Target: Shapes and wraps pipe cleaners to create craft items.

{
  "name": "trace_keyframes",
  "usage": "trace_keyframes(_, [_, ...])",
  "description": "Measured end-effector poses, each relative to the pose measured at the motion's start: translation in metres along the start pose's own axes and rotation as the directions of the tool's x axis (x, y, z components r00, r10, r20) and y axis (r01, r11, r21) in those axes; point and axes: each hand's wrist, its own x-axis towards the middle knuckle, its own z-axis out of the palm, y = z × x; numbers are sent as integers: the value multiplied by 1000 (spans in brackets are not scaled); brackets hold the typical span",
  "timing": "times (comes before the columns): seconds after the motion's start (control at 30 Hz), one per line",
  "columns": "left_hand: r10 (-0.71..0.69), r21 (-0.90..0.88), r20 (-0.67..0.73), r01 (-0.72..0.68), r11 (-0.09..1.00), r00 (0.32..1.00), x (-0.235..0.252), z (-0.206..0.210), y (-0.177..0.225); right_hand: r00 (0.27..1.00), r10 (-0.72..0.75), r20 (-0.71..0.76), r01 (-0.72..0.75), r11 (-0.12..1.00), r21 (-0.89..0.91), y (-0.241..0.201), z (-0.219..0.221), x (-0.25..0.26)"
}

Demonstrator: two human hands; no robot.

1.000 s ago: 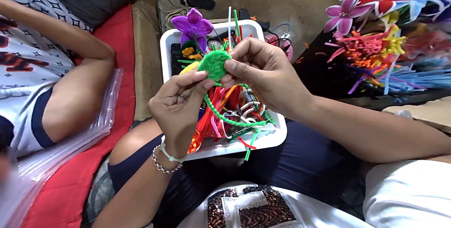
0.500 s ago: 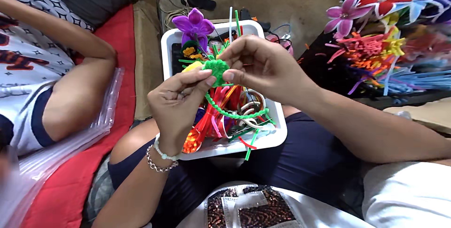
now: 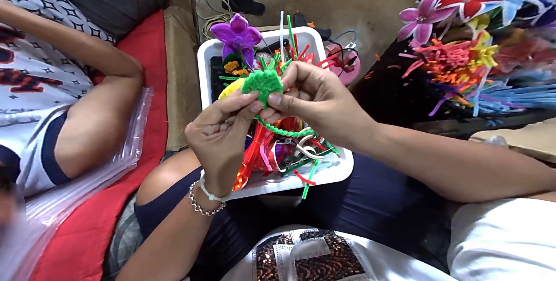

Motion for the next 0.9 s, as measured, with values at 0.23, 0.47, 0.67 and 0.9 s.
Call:
trace_keyframes(0.23, [-27,31,77,25,999,997,7,-6,4,966,-211,146,256,827,-500,-3,-23,12])
trace_keyframes(0.47, [13,6,51,-13,1000,999,4,-3,0,992,-122,22,123,945,-303,-9,-15,7])
trace_keyframes(0.67, [25,4,-9,-25,1000,1000,0,1,-1,997,-41,-60,42,999,6,-6,-2,0])
trace_keyframes(0.9, [-2,-23,5,3,1000,1000,2,-2,-2,995,2,101,22,972,-235,-2,-10,5])
